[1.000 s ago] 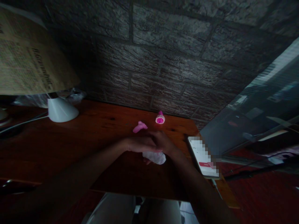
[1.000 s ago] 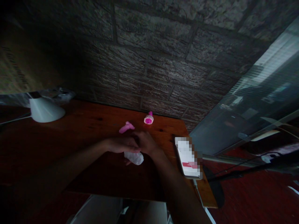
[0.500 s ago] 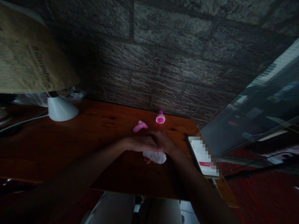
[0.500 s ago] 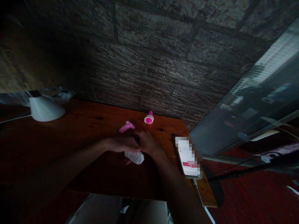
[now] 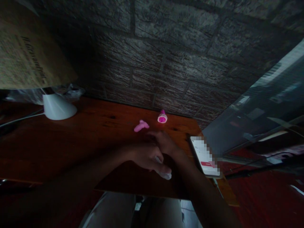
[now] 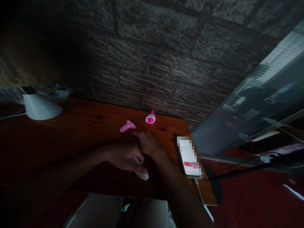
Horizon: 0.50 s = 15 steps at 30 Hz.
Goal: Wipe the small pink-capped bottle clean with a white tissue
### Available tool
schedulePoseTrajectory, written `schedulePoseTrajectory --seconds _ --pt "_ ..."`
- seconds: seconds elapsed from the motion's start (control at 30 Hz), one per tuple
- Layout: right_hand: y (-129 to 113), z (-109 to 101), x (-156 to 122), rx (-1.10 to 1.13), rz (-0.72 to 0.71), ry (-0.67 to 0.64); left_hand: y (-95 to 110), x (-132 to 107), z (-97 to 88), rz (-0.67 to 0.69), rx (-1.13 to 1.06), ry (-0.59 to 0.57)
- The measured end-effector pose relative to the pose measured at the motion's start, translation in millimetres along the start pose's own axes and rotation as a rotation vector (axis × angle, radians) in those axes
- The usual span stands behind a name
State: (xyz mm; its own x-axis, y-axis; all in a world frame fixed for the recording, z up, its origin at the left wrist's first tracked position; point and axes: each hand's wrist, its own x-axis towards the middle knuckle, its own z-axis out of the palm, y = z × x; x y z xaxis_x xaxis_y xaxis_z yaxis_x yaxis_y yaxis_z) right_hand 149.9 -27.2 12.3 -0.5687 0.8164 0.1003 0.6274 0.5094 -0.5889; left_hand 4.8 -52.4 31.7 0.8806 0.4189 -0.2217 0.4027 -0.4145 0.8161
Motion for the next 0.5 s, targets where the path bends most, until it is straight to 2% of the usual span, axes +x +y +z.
schedulePoseTrajectory --seconds 0.07,0.13,0.3,0.5 --pt "0.6 2.8 0.4 0.013 0.015 -0.01 4.5 -0.8 7.1 0.05 0.104 0.04" --pt "3.7 5.8 1.6 0.03 0.012 -0.007 3.6 0.5 10.3 0.089 0.1 0.082" --pt "10.2 7.8 3.8 0.061 0.01 0.018 -9.9 7.6 6.1 0.122 -0.003 0.022" --pt "11.6 3.7 4.4 0.1 -0.013 0.003 -17.7 10.1 1.9 0.117 -0.116 0.016"
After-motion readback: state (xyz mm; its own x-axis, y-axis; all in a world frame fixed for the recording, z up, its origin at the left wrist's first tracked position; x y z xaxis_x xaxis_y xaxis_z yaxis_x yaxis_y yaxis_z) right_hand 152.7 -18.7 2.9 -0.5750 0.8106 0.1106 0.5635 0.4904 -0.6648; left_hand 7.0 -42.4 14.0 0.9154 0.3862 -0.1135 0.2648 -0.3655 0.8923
